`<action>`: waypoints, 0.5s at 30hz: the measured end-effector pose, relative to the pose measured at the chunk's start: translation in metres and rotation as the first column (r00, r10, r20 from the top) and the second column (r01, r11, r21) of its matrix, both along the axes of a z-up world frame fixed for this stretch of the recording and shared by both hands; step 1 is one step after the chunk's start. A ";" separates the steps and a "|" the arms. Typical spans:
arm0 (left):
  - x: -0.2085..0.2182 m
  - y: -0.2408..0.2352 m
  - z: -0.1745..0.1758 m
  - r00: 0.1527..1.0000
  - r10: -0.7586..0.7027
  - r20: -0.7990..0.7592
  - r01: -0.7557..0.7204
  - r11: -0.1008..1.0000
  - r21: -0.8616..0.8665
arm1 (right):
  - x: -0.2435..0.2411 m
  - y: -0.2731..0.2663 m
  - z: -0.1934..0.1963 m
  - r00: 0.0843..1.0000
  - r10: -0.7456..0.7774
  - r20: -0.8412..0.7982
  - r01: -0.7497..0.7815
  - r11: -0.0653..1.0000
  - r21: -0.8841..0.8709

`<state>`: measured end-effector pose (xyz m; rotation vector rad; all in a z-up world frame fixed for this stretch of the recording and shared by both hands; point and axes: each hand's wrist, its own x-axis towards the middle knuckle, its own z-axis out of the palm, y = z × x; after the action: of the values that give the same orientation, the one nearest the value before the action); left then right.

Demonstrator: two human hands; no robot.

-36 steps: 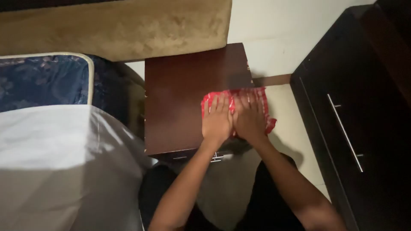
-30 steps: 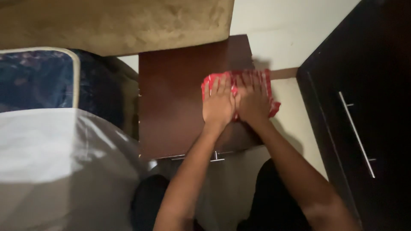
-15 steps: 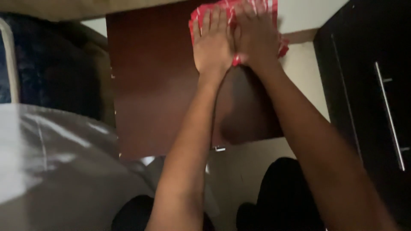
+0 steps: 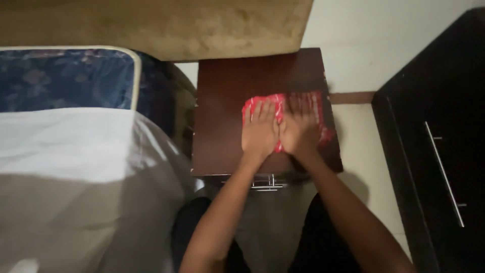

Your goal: Wiping a wooden nightstand with a checkered cloth.

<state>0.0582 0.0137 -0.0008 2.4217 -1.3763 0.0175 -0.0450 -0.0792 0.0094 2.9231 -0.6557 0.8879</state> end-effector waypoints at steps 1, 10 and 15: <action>-0.005 0.012 0.003 1.000 0.005 0.005 -0.005 1.000 -0.009 | -0.004 0.010 0.000 1.000 0.005 0.005 -0.005 1.000 -0.009; -0.027 0.088 0.001 0.998 0.062 -0.016 -0.062 0.998 -0.026 | -0.015 0.078 0.005 0.997 0.010 -0.076 -0.003 0.995 0.102; 0.001 0.074 -0.005 0.994 0.109 -0.008 -0.109 0.992 -0.065 | 0.018 0.057 -0.011 0.990 0.054 -0.128 -0.035 0.989 0.146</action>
<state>0.0595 0.0875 -0.0054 2.4380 -1.2212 0.0835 -0.0274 -0.0219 -0.0013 3.1018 -0.6743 0.6703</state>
